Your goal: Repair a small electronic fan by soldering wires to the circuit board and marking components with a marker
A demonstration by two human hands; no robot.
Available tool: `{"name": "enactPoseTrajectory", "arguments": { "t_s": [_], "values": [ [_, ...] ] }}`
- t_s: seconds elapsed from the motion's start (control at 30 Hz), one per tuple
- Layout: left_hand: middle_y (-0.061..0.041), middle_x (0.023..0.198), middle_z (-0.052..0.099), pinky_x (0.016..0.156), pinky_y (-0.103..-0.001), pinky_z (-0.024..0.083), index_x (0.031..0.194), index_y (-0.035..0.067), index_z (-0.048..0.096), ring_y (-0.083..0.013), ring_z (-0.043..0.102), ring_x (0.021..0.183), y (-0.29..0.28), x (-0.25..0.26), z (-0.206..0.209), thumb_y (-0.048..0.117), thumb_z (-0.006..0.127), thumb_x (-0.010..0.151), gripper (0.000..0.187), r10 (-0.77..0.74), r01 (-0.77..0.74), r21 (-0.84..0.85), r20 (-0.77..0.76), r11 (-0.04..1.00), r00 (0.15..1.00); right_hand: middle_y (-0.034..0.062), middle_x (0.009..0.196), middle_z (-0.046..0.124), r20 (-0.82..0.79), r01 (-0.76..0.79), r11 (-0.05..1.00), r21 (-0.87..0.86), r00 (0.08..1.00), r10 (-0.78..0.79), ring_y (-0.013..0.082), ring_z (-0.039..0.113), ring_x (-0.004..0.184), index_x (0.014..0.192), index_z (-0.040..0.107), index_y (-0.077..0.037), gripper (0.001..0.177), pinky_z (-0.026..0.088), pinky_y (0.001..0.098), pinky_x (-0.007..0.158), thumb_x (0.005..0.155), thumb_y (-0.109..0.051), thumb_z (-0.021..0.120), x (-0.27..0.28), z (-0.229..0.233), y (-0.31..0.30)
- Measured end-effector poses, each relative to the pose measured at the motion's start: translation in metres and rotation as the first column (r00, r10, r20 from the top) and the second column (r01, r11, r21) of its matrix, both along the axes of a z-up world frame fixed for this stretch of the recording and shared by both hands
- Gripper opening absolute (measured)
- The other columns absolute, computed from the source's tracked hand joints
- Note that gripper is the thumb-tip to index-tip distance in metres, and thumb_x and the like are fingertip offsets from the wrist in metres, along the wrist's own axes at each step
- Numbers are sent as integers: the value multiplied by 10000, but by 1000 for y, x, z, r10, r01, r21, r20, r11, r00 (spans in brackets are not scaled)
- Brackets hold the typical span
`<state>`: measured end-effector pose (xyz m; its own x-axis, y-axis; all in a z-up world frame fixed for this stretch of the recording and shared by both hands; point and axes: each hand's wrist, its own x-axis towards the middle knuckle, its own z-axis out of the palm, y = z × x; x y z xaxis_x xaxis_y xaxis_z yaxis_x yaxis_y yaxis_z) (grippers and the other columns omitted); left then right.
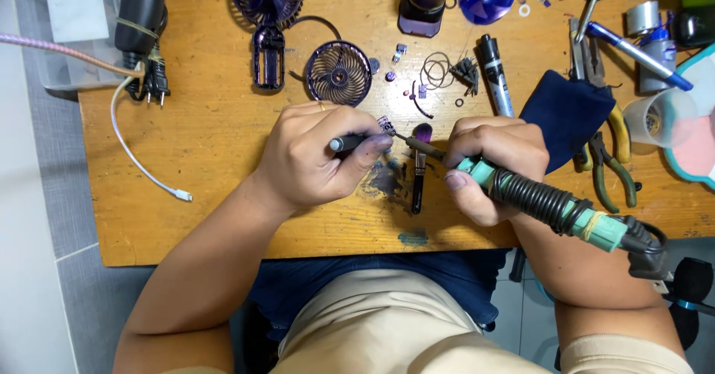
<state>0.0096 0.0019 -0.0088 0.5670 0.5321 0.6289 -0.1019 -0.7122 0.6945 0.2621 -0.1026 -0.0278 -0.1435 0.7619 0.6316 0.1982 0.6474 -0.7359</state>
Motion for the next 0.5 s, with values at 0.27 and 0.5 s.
{"name": "enactPoseTrajectory", "arguments": {
  "t_s": [0.27, 0.5],
  "values": [
    [-139, 736, 744, 643, -447, 630, 1053, 57, 753, -391, 782, 665, -3, 1, 2, 206, 726, 1162, 187, -30, 28, -109, -21, 994, 999, 77, 582, 572, 2, -4, 1000, -17, 1000, 4, 276, 536, 436, 798, 702, -13, 261, 485, 360, 455, 1022, -143, 731, -1, 4, -1],
    [-140, 762, 763, 663, -424, 638, 1097, 68, 771, -385, 811, 706, -4, 1, 6, 159, 770, 1133, 98, -22, 17, -178, -29, 984, 999, 87, 590, 561, 2, -13, 1000, -6, 1000, 13, 292, 549, 440, 804, 700, 3, 260, 486, 377, 458, 1021, -136, 734, -1, 3, -1]
  ]
}}
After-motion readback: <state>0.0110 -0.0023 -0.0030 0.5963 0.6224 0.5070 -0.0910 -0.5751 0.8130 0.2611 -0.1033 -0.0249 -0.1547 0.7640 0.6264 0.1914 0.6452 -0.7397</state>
